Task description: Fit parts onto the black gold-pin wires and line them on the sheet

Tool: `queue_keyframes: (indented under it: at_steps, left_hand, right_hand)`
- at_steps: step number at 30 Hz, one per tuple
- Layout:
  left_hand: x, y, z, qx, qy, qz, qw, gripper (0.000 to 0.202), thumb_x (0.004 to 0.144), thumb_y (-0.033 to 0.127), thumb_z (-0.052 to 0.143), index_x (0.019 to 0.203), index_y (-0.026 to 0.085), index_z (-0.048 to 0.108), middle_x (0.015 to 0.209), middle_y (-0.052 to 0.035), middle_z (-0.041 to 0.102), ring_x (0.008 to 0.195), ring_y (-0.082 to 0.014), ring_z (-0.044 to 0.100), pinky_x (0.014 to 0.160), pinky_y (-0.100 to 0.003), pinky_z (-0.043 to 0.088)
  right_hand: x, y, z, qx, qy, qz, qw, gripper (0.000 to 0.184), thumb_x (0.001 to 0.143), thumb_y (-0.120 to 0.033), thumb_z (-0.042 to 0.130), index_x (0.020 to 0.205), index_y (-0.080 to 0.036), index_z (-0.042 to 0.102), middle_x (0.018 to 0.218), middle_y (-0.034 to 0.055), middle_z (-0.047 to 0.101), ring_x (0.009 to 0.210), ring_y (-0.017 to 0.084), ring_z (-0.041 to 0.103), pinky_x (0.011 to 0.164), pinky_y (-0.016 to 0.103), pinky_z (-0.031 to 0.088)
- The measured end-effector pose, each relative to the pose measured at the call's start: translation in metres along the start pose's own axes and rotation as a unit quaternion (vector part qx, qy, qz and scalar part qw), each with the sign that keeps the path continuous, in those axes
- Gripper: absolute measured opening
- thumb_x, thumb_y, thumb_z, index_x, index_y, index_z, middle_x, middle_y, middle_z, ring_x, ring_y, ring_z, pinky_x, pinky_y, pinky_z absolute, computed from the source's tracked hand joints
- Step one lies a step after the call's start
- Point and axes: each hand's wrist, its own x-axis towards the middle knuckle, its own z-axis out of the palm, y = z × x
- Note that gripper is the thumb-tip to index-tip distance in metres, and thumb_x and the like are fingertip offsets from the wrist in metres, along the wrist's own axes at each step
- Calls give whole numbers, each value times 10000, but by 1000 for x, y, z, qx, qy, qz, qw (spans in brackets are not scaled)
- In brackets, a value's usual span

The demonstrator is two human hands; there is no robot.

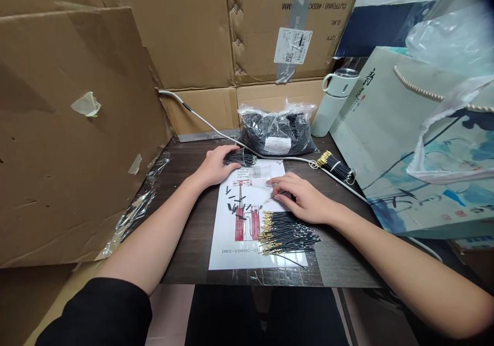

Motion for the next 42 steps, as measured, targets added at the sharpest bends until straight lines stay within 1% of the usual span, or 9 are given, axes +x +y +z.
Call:
queue_keyframes:
  at_steps: [10,22,27,32,35,36,38,40,42]
  left_hand:
    - [-6,-26,-36,-15,-1,-32,999,550,838,416,861,1352,244,772,1394,-81,765,1313,-324,704,1213,-509,517]
    - [-7,-53,-45,-53,5,-59,997,554,849,456,837,1356,241,777,1410,-92,756,1290,-314,706,1146,-485,549]
    - [-9,-60,-50,-40,7,-62,997,593,835,421,821,1391,230,746,1430,-93,742,1323,-313,689,1213,-497,512]
    - [-10,-37,-56,31,51,-7,998,710,736,290,747,1435,186,679,1484,-130,682,1375,-357,623,1246,-533,467]
    - [-11,-2,-59,76,113,68,988,393,767,274,711,1144,170,750,1213,-116,748,1168,-313,665,1096,-476,530]
    - [-12,10,-59,62,86,73,992,247,788,281,708,1009,180,754,1076,-89,757,1017,-266,683,976,-419,558]
    - [-15,33,-57,14,-67,49,996,129,814,312,713,855,195,749,834,-39,731,749,-195,646,709,-333,515]
    - [-18,50,-54,8,-210,3,978,161,806,347,752,763,192,745,713,-23,705,628,-168,611,607,-306,452]
    - [-20,60,-50,9,-263,-14,965,190,810,362,768,737,187,762,678,-25,701,596,-157,596,590,-297,428]
  right_hand:
    - [0,-2,0,7,-10,9,1000,172,1120,-245,526,1051,-213,681,1363,124,710,1292,298,609,1094,529,530]
    - [1,-2,-1,12,-17,13,1000,163,1114,-238,537,1051,-218,686,1369,125,712,1305,301,603,1094,529,534]
    - [2,-3,-1,15,-12,11,1000,160,1115,-237,540,1063,-216,690,1355,128,720,1292,302,616,1096,539,534]
    - [1,-1,0,15,-11,6,1000,154,1116,-242,542,1066,-226,687,1358,121,716,1306,306,609,1104,545,533]
    - [1,-1,0,15,-12,8,1000,163,1126,-249,525,1075,-228,678,1363,118,711,1300,299,609,1108,544,529]
    - [1,-1,0,15,-12,9,1000,163,1127,-250,521,1077,-229,675,1362,119,711,1298,299,609,1107,545,528]
    - [1,-1,0,15,-10,11,1000,157,1125,-251,520,1076,-231,667,1354,121,714,1289,303,612,1098,550,532]
    - [2,-2,0,16,-5,15,1000,148,1127,-258,514,1076,-231,650,1344,125,718,1263,306,617,1072,547,543]
    - [2,-1,1,17,-1,20,1000,151,1136,-273,497,1079,-229,630,1333,131,718,1236,305,621,1045,534,553]
